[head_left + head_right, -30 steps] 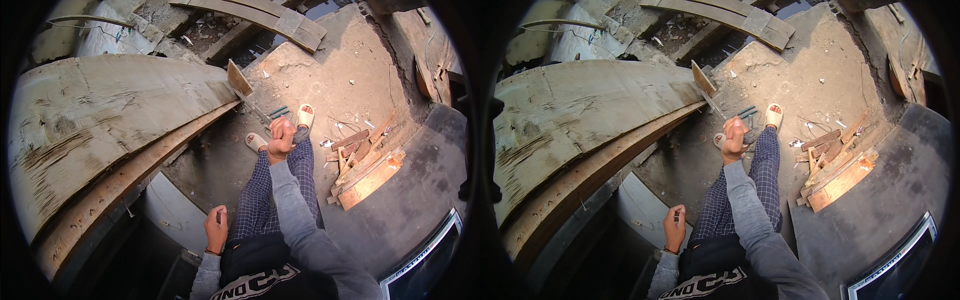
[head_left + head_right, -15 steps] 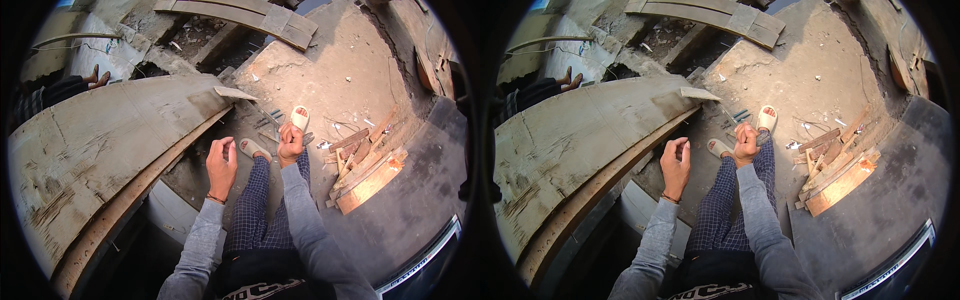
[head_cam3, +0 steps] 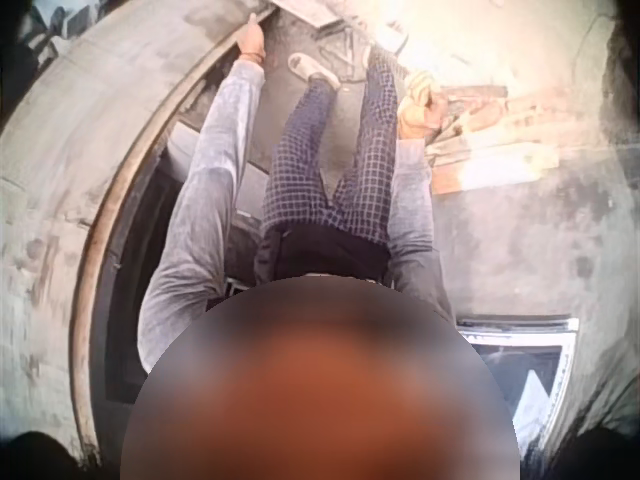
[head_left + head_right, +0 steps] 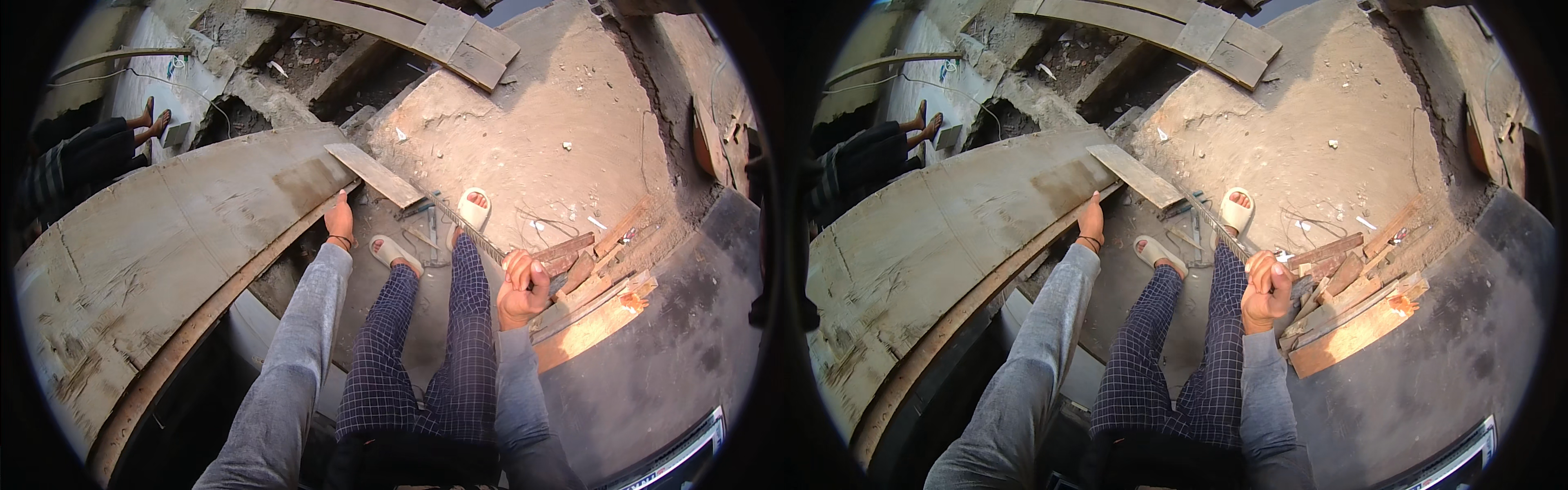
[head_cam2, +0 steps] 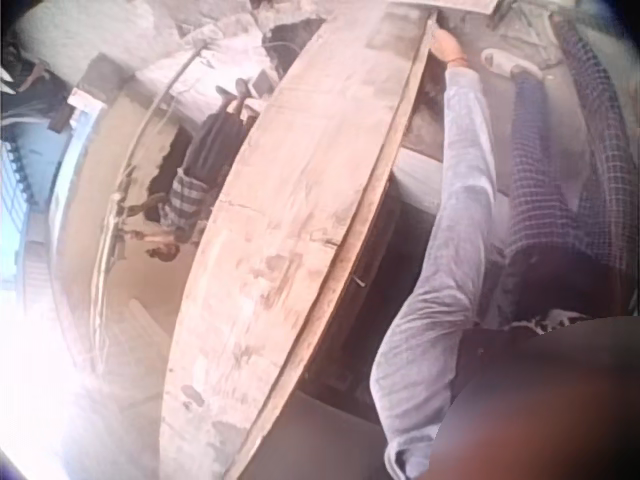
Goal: The person uses a long metal rebar as a lever to pry apart a large wooden door frame or panel from a wall. They repeatedly insert the rebar into the gap and apply force to separate the wood, while another person stands nearby holding a rope.
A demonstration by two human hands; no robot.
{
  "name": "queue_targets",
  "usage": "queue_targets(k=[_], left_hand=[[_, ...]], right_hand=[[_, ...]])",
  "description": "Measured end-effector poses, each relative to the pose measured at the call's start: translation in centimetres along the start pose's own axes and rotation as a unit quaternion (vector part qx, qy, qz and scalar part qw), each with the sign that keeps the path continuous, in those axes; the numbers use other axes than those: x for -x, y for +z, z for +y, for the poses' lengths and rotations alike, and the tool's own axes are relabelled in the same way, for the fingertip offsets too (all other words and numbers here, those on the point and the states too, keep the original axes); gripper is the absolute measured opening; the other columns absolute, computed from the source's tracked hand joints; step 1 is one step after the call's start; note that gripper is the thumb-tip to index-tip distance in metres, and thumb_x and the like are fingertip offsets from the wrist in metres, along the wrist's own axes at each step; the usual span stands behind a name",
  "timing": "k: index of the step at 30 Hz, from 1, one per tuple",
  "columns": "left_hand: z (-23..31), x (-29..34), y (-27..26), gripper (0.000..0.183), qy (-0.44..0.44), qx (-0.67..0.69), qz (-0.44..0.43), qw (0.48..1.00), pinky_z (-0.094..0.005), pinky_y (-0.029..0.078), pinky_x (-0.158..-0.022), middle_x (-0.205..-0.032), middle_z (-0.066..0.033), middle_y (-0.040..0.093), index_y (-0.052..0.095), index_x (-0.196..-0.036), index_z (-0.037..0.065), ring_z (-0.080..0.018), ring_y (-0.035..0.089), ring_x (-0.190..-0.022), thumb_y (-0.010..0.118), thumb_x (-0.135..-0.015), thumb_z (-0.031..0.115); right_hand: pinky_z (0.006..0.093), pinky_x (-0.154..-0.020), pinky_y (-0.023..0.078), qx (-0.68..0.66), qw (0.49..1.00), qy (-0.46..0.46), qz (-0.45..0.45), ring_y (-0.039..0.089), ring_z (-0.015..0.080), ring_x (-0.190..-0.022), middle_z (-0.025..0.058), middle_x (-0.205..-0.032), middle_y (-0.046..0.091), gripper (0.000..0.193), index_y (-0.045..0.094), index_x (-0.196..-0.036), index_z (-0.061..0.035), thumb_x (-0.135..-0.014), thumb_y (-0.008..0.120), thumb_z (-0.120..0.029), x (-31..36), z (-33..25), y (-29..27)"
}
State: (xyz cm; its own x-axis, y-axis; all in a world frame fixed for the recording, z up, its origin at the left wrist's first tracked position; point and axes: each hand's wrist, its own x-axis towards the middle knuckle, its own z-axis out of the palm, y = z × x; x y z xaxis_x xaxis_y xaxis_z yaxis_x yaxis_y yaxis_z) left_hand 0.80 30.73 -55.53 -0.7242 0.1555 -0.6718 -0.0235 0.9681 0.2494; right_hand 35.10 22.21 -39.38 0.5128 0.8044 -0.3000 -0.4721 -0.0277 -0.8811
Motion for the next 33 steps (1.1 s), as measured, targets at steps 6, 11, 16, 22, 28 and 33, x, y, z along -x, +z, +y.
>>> queue_targets(k=[6, 11, 16, 22, 28, 33], left_hand=[[-2.4, -8.1, 5.5, 0.097, 0.001, -0.112, -0.170, 0.979, -0.0563, 0.032, -0.121, -0.166, -0.0294, 0.034, 0.035, -0.158, -0.011, -0.0443, 0.038, -0.151, 0.068, -0.094, 0.055], [-7.7, -9.6, 11.8, 0.093, -0.084, -0.130, -0.178, 0.972, -0.0604, 0.039, -0.115, -0.161, -0.0319, 0.039, 0.036, -0.159, -0.006, -0.0494, 0.041, -0.147, 0.067, -0.096, 0.054], [-10.7, -8.5, 16.2, 0.064, -0.032, -0.145, -0.160, 0.976, -0.0522, 0.055, -0.093, -0.119, -0.0261, 0.073, 0.067, -0.130, -0.003, -0.0419, 0.071, -0.109, 0.069, -0.096, 0.051], [-7.3, -4.8, 16.2, 0.047, 0.109, -0.282, -0.034, 0.953, -0.0472, 0.055, -0.091, -0.103, -0.0271, 0.076, 0.076, -0.105, -0.008, -0.0451, 0.073, -0.098, 0.069, -0.092, 0.037], [-2.1, -0.5, 16.1, 0.050, 0.164, -0.347, 0.046, 0.922, -0.0597, 0.048, -0.102, -0.138, -0.0289, 0.055, 0.072, -0.115, -0.008, -0.0480, 0.054, -0.129, 0.064, -0.092, 0.036], [5.8, 4.4, 22.5, 0.054, 0.307, -0.318, -0.005, 0.897, -0.0674, 0.041, -0.102, -0.129, -0.0263, 0.067, 0.072, -0.119, -0.004, -0.0462, 0.055, -0.129, 0.063, -0.091, 0.041]], right_hand=[[0.0363, -0.065, 0.039, -0.005, 1.000, -0.001, 0.004, 0.033, 0.0171, -0.054, 0.0030, -0.051, 0.034, 0.047, 0.030, -0.054, -0.0156, -0.099, 0.043, -0.018, -1.8, -0.3, -4.1], [0.0351, -0.061, 0.039, 0.007, 0.998, -0.018, 0.058, 0.031, 0.0160, -0.052, 0.0017, -0.049, 0.030, 0.047, 0.029, -0.055, -0.0176, -0.100, 0.040, -0.021, -1.6, 0.3, -6.2], [0.0338, -0.061, 0.039, 0.010, 0.998, -0.028, 0.051, 0.030, 0.0154, -0.052, 0.0006, -0.049, 0.030, 0.046, 0.026, -0.058, -0.0191, -0.101, 0.039, -0.024, -0.3, 0.7, -6.7], [0.0348, -0.061, 0.039, 0.027, 0.998, -0.027, 0.049, 0.030, 0.0153, -0.052, 0.0008, -0.049, 0.030, 0.046, 0.027, -0.057, -0.0188, -0.102, 0.038, -0.023, 0.3, 0.5, -5.8], [0.0345, -0.061, 0.039, 0.018, 0.998, -0.030, 0.050, 0.031, 0.0152, -0.052, 0.0011, -0.049, 0.030, 0.047, 0.028, -0.056, -0.0179, -0.101, 0.038, -0.021, 0.4, 0.5, -5.2], [0.0349, -0.061, 0.039, 0.002, 0.998, -0.033, 0.051, 0.032, 0.0151, -0.052, 0.0015, -0.049, 0.031, 0.046, 0.027, -0.055, -0.0171, -0.099, 0.039, -0.018, 1.4, 0.8, -5.7]])
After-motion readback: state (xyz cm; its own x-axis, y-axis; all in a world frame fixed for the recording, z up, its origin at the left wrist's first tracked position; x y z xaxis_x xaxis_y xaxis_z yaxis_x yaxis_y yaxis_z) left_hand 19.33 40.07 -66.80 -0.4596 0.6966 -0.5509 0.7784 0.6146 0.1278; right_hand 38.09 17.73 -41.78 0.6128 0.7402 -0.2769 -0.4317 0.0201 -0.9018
